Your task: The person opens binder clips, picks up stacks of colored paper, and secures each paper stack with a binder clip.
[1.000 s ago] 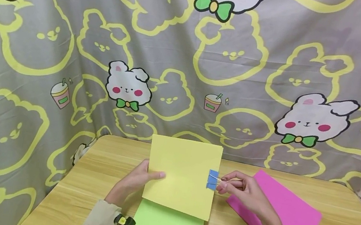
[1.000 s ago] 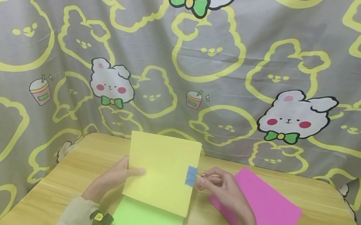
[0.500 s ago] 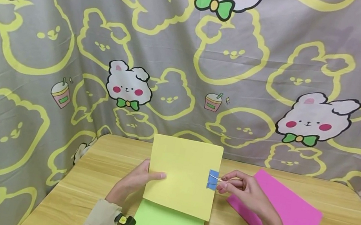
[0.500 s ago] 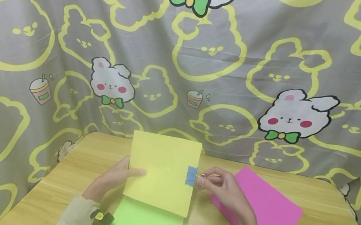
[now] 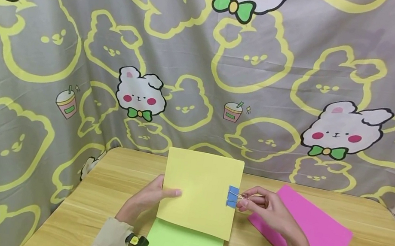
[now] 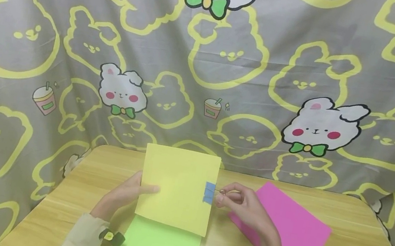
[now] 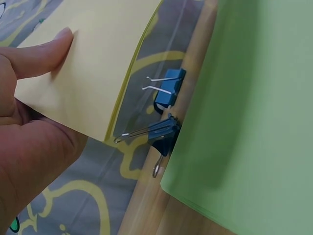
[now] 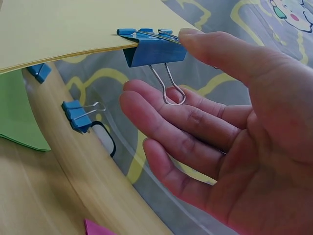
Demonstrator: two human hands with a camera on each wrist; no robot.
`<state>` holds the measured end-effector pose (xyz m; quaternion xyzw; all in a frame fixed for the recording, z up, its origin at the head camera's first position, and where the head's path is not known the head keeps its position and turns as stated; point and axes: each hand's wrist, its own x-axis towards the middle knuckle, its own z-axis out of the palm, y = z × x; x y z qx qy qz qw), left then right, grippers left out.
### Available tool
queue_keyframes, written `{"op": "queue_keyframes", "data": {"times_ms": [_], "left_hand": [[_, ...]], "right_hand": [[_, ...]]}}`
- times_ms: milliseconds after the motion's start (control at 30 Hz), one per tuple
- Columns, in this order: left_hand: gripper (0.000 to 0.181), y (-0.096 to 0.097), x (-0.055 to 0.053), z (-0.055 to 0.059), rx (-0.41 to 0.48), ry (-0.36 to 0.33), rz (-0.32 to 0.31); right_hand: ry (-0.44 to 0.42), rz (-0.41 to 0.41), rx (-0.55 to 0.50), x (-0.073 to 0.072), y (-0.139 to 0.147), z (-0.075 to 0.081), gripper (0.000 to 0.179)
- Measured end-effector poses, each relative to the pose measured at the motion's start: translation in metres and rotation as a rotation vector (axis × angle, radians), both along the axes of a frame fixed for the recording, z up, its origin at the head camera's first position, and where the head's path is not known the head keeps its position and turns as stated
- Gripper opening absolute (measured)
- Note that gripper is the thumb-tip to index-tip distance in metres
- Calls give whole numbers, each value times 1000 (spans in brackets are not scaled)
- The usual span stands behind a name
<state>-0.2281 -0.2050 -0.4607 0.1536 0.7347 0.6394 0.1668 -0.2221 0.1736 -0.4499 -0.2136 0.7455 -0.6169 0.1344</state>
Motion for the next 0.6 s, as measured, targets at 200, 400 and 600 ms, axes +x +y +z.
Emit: {"op": "queue_keyframes", "data": {"times_ms": [200, 400, 600], "left_hand": [[54, -1, 0, 0, 8, 2, -19], [41, -2, -3, -2, 53, 10, -69], [26, -10, -3, 1, 65, 40, -51]], "right_hand": [[-12, -25, 15, 1, -1, 1, 40], [-16, -82, 18, 3, -2, 4, 41], [6, -106, 13, 3, -2, 7, 41]]}}
